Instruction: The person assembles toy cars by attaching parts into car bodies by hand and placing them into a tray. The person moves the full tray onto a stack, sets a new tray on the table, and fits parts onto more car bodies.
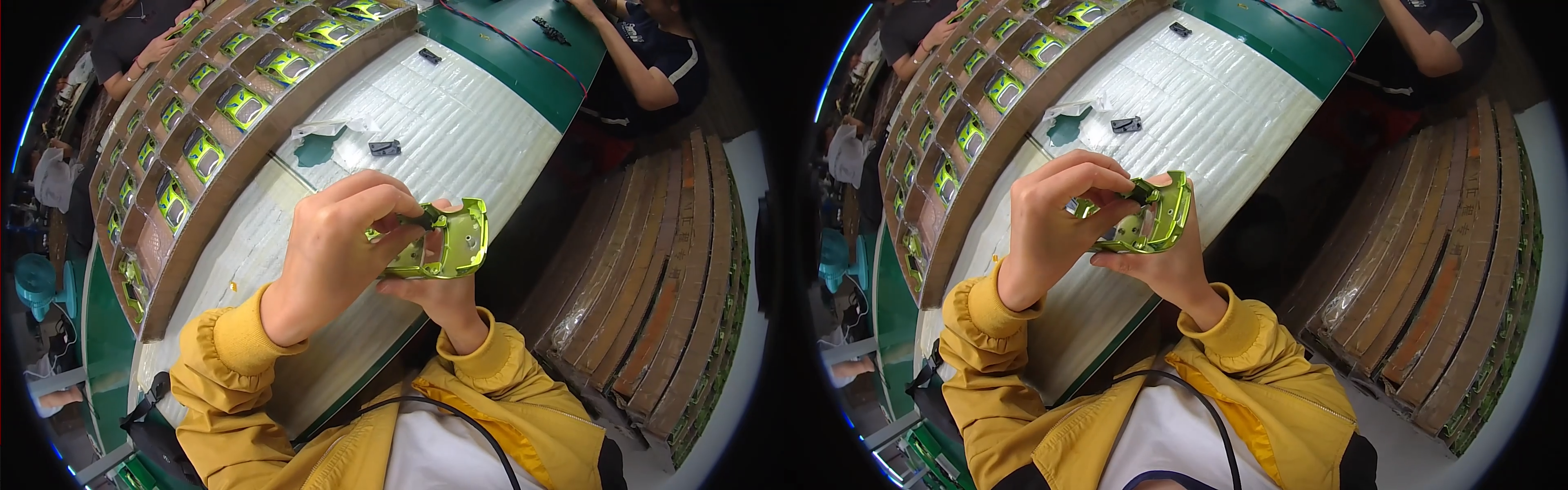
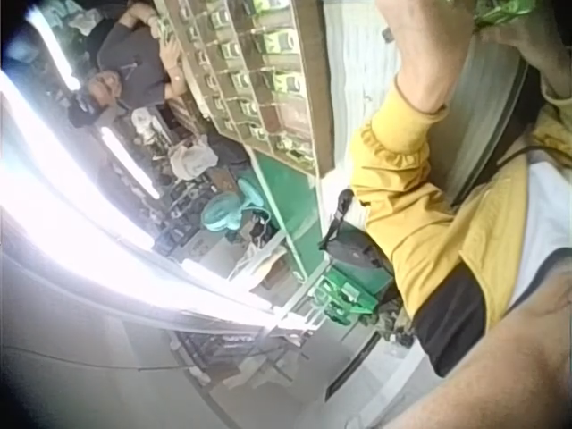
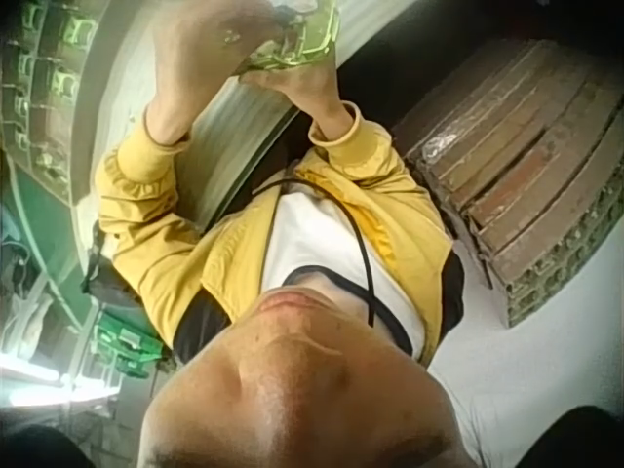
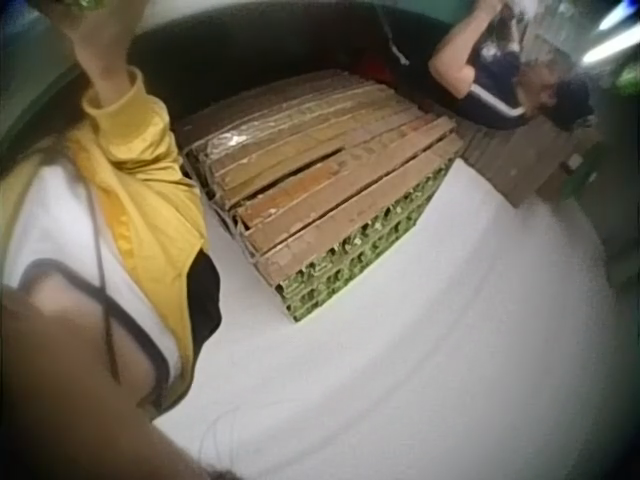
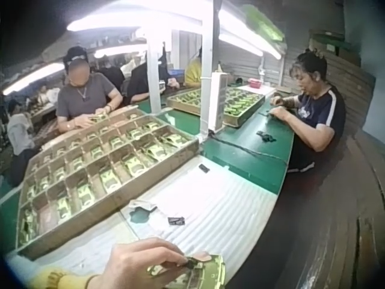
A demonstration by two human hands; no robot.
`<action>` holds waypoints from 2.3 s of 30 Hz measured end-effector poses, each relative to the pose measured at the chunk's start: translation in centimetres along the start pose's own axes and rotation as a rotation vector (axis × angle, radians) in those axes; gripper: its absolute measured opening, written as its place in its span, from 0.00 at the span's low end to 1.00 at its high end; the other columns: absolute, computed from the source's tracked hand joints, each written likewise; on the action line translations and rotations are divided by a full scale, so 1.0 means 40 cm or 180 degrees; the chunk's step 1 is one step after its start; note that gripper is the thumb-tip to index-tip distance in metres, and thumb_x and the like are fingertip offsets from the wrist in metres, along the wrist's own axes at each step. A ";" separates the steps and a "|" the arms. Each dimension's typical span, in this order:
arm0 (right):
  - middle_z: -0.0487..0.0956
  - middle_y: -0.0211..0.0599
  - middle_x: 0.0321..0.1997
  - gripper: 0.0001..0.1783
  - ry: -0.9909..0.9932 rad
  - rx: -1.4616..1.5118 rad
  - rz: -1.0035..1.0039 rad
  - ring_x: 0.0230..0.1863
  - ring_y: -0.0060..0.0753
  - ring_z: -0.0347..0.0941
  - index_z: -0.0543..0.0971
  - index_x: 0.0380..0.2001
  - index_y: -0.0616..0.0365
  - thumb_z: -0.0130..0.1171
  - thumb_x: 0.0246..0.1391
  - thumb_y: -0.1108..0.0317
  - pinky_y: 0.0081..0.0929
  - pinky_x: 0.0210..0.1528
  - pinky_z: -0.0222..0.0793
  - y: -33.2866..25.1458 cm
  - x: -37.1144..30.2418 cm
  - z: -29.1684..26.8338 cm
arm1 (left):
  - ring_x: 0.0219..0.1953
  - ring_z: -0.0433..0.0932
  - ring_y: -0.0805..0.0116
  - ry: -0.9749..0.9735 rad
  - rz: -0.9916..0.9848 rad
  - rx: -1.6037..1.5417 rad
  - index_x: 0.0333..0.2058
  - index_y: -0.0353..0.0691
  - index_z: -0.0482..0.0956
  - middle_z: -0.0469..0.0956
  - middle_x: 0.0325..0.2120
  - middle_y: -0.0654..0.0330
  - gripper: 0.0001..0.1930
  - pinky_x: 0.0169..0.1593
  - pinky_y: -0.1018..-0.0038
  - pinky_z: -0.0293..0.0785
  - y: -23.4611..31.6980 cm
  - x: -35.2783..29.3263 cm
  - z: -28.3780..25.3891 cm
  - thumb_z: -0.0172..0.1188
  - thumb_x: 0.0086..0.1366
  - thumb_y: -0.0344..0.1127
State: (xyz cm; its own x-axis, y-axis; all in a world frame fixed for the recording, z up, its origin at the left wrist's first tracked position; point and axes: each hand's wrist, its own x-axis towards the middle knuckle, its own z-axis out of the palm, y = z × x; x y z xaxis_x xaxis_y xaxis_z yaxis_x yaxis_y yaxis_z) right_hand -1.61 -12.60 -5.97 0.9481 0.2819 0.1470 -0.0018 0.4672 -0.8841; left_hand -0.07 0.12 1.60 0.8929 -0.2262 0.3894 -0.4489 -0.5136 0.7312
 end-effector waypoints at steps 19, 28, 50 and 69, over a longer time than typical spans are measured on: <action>0.65 0.37 0.41 0.42 0.0146 -0.0105 -0.0072 0.43 0.24 0.65 0.55 0.43 0.62 0.73 0.28 0.66 0.21 0.43 0.67 -0.011 -0.015 -0.001 | 0.26 0.72 0.60 -0.0727 0.0384 0.0336 0.31 0.35 0.73 0.72 0.23 0.56 0.10 0.29 0.72 0.68 -0.023 0.009 -0.002 0.60 0.46 0.24; 0.61 0.37 0.40 0.40 0.0225 -0.0561 -0.0466 0.42 0.24 0.62 0.56 0.42 0.62 0.72 0.29 0.64 0.22 0.42 0.63 -0.012 -0.013 0.004 | 0.28 0.73 0.60 -0.0573 0.0697 0.0341 0.35 0.36 0.73 0.73 0.27 0.56 0.14 0.31 0.71 0.70 -0.032 0.019 -0.001 0.59 0.46 0.25; 0.62 0.47 0.50 0.42 -0.0034 -0.2064 -0.1514 0.43 0.37 0.67 0.63 0.52 0.64 0.69 0.31 0.63 0.27 0.41 0.69 -0.162 -0.011 0.091 | 0.27 0.75 0.66 0.0483 0.0999 0.0188 0.32 0.35 0.73 0.75 0.34 0.57 0.12 0.28 0.77 0.73 -0.043 -0.020 -0.032 0.59 0.47 0.27; 0.76 0.37 0.23 0.12 -0.0450 -0.1734 -0.0634 0.25 0.27 0.75 0.70 0.34 0.63 0.58 0.45 0.72 0.20 0.26 0.69 -0.162 0.045 0.040 | 0.36 0.69 0.71 0.0056 0.0073 -0.2489 0.36 0.36 0.71 0.69 0.31 0.60 0.09 0.41 0.76 0.66 -0.053 -0.048 -0.018 0.54 0.53 0.26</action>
State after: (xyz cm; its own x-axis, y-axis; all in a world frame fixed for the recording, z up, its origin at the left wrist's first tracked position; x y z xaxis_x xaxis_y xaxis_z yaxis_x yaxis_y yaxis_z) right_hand -0.40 -13.78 0.73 0.8619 0.3593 0.3578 0.3704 0.0358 -0.9282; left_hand -0.88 2.25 -0.28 0.8853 -0.2131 0.4132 -0.3672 0.2247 0.9026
